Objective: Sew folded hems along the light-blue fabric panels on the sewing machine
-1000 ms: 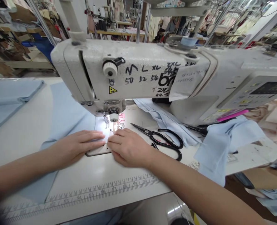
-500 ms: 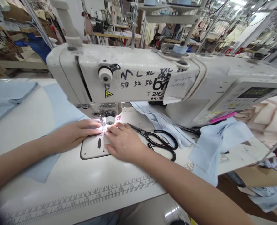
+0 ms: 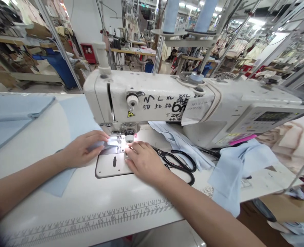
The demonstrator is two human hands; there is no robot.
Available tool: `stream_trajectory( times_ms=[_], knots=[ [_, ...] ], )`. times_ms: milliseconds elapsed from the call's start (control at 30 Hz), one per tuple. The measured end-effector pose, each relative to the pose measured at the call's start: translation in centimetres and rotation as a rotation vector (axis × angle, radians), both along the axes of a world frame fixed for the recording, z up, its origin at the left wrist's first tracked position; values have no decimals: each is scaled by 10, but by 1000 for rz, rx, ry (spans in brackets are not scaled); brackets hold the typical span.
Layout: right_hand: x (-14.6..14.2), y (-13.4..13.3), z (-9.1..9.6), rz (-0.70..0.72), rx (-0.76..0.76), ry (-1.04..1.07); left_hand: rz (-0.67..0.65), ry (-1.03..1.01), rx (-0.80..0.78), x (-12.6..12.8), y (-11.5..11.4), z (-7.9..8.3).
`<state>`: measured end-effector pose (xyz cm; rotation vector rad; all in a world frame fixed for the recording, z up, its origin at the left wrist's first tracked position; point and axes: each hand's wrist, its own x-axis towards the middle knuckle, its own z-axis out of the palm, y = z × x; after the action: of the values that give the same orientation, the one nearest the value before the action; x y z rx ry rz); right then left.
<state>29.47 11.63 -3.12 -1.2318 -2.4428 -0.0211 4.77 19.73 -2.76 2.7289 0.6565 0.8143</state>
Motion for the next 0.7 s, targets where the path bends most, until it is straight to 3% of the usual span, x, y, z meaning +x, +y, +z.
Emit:
stream_trajectory(
  times_ms=[300, 467, 600, 700],
  knots=[
    [-4, -1, -4, 29, 39, 13, -11, 179, -117, 2, 0, -1],
    [-8, -4, -3, 80, 131, 74, 87, 188, -194, 6, -4, 1],
    [-21, -18, 2, 189, 104, 120, 148, 239, -320, -20, -14, 29],
    [-38, -19, 5, 284, 56, 104, 105, 345, -453, -77, -33, 58]
  ],
)
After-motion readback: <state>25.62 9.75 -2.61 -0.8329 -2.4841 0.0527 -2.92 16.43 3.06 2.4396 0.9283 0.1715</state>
